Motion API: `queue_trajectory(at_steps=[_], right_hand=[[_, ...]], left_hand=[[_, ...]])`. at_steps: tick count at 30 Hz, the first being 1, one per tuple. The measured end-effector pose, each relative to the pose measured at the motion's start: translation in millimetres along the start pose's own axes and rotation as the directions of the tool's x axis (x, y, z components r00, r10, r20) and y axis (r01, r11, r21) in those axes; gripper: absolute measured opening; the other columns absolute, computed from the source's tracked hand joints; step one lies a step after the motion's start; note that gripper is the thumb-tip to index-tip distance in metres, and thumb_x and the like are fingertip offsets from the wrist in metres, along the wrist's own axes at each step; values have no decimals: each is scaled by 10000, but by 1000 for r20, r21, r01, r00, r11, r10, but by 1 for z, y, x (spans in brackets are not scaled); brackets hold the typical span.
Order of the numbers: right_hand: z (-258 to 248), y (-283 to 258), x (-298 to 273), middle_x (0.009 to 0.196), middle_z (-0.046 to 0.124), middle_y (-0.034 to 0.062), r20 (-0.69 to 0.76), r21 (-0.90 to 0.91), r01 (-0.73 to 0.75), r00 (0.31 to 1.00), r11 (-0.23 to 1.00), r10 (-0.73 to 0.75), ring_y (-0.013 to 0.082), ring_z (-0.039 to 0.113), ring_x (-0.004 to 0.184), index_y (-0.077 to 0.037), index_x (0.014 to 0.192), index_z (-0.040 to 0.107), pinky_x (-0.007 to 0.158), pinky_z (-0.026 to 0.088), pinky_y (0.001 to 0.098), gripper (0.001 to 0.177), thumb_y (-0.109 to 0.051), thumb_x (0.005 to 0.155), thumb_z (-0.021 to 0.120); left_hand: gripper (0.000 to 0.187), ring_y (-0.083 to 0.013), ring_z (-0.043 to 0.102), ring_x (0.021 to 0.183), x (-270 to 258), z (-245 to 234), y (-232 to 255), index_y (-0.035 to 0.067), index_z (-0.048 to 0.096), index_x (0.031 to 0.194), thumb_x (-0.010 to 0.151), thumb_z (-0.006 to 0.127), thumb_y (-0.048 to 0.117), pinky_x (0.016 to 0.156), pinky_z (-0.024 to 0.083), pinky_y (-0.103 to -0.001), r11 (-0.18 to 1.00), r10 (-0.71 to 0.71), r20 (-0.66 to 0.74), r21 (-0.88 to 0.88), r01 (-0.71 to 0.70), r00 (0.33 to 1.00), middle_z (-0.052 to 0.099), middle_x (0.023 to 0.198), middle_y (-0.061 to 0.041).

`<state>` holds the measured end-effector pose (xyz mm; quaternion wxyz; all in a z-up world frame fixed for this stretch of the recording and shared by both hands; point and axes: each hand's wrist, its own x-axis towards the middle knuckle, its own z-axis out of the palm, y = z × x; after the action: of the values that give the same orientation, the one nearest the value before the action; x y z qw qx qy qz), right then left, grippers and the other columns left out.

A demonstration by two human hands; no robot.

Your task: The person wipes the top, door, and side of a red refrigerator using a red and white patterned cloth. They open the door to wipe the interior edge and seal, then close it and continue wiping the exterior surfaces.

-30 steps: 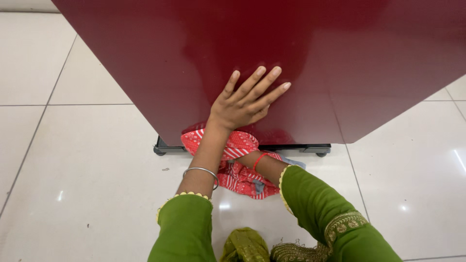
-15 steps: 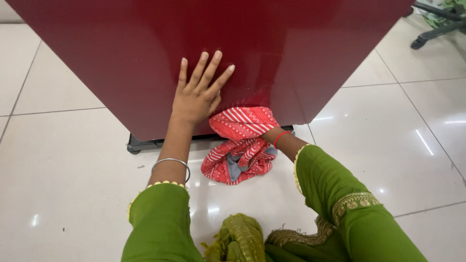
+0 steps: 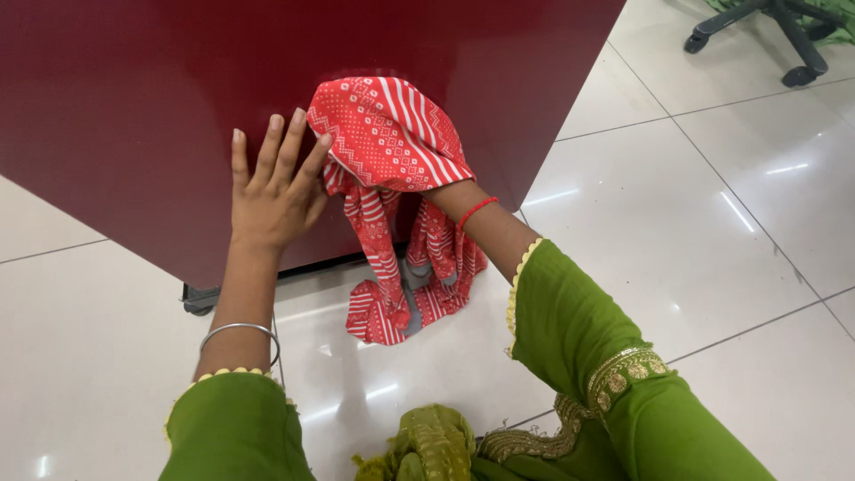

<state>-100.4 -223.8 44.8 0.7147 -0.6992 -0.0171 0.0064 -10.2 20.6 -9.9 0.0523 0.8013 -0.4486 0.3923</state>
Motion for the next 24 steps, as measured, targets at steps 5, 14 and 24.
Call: queue_trajectory(at_steps=[5, 14, 24], right_hand=[[-8, 6, 4, 1289, 656, 201, -28, -69, 101, 994, 993, -103, 357, 611, 1180, -66, 1321, 642, 1027, 473, 465, 508, -449, 994, 575], [-33, 61, -66, 1268, 665, 167, 62, -681, 81, 997, 728, -52, 345, 621, 1177, -92, 1306, 641, 1034, 473, 451, 476, -427, 984, 537], [-20, 162, -167, 1245, 675, 130, 331, -856, 208, 924, 473, 192, 331, 633, 1173, -120, 1289, 640, 1041, 472, 435, 448, -403, 974, 494]], left_hand=[[734, -226, 136, 1658, -5, 12, -3, 395, 408, 1703, 1016, 665, 436, 1326, 52, -561, 988, 45, -10, 149, -43, 999, 242, 1799, -13], [739, -302, 17, 1662, -5, 22, 4, 526, 407, 1684, 1000, 658, 408, 1316, -55, -599, 989, 48, -66, 146, -38, 997, 153, 1801, -81], [685, -261, 156, 1613, -6, 29, 19, 384, 399, 1644, 1009, 655, 365, 1290, -49, -589, 978, 209, -21, 29, -208, 978, 217, 1742, -89]])
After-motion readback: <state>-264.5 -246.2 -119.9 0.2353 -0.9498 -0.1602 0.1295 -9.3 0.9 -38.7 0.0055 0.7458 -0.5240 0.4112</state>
